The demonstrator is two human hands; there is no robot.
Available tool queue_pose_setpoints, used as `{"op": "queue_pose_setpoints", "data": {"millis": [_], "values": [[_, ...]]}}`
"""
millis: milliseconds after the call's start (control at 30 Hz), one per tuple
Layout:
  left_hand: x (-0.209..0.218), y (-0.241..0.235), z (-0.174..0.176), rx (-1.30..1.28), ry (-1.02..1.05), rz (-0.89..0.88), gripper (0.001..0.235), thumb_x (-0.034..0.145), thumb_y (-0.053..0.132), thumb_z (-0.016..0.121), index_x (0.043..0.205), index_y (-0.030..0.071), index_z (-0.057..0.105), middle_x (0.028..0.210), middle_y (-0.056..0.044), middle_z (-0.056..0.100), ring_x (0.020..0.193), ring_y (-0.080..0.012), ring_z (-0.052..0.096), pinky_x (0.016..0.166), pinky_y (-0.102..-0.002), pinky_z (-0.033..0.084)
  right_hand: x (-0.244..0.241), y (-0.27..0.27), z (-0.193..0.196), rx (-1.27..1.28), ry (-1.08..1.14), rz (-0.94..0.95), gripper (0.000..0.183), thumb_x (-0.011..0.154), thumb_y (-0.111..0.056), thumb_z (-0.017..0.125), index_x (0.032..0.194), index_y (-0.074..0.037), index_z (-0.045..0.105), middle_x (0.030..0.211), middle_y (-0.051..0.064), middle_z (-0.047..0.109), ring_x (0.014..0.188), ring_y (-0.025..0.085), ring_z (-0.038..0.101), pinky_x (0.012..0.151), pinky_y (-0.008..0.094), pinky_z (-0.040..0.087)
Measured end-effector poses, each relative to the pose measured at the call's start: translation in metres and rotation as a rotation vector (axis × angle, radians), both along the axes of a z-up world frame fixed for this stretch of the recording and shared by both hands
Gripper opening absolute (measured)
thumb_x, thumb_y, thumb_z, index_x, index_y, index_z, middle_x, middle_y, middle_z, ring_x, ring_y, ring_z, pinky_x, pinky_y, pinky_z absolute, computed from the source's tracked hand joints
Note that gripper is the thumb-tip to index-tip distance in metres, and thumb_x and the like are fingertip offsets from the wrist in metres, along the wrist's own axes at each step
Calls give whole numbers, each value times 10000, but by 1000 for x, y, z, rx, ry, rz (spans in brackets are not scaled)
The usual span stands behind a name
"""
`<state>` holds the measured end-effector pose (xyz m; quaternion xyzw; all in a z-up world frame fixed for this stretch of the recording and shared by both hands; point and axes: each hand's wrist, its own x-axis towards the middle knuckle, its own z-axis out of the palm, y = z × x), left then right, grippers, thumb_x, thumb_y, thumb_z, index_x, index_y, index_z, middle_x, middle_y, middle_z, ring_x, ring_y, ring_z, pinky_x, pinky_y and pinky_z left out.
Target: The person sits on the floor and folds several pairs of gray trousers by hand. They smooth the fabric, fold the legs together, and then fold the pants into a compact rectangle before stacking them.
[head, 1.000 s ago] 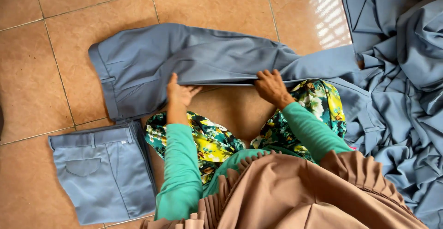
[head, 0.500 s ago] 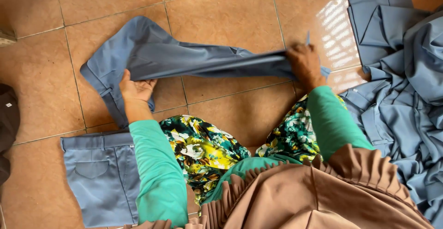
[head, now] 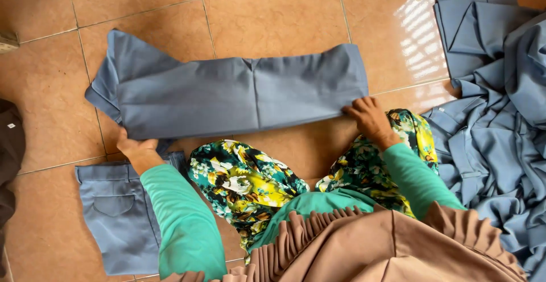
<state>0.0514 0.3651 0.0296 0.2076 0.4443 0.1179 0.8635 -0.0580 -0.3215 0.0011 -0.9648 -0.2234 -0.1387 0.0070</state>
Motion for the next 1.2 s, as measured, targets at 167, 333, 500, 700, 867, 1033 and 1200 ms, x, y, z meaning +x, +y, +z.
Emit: {"op": "queue_pose_setpoints", "data": {"millis": [167, 333, 500, 700, 867, 1033, 1200], "values": [[-25, -6, -34, -60, 168, 33, 696, 990, 441, 561, 1559, 96, 355, 1548, -207, 462, 1406, -420, 493, 1130, -674, 410, -7, 11, -38, -132, 109, -129, 329, 863, -110, 621, 1146, -277, 616, 1063, 18, 507, 1021, 236, 499, 949, 399, 400], [-21, 28, -122, 76, 353, -132, 858, 1038, 492, 531, 1624, 47, 91, 1687, -223, 64, 1571, -361, 121, 1248, -599, 182, 18, -7, -25, -122, 29, -195, 291, 799, -88, 641, 1038, -252, 626, 1063, 26, 527, 1067, 246, 519, 965, 432, 396], [-6, 14, -136, 304, 505, -142, 846, 1011, 299, 694, 1598, 24, 150, 1605, -243, 216, 1504, -400, 292, 1188, -607, 330, 52, -26, 36, -12, -457, -185, 305, 809, -30, 614, 847, -332, 641, 953, -28, 484, 964, 209, 516, 991, 424, 379], [-7, -81, -141, 1339, 419, -169, 534, 991, 71, 693, 1454, 0, 436, 1484, -297, 460, 1438, -420, 403, 1241, -495, 317, -8, -58, -86, -269, 592, -402, 284, 808, -575, 699, 917, -327, 783, 1143, -64, 665, 1097, 207, 620, 1126, 609, 278], [-37, -233, -126, 1747, 90, -860, 185, 994, 255, 652, 1155, 318, 718, 1100, 26, 728, 1038, -245, 696, 937, -399, 539, 31, -79, -75, 259, 408, -601, 255, 913, -160, 610, 1029, -310, 780, 890, 37, 690, 850, 331, 705, 811, 510, 559], [-79, -310, -112, 1731, 172, -1421, 283, 885, 146, 701, 1115, 311, 679, 1139, 28, 629, 1126, -226, 674, 962, -389, 556, 55, -95, -111, 703, 463, -831, 442, 876, -335, 770, 1268, -148, 686, 866, 96, 726, 916, 390, 715, 824, 563, 528], [-97, -312, -98, 1982, 43, -1368, 302, 907, 73, 656, 1159, 208, 559, 1181, -59, 519, 1082, -285, 590, 969, -390, 503, 55, -67, -84, 732, 482, -853, 655, 743, -342, 921, 1243, -59, 606, 1006, 189, 628, 1029, 499, 661, 929, 575, 516]]}}
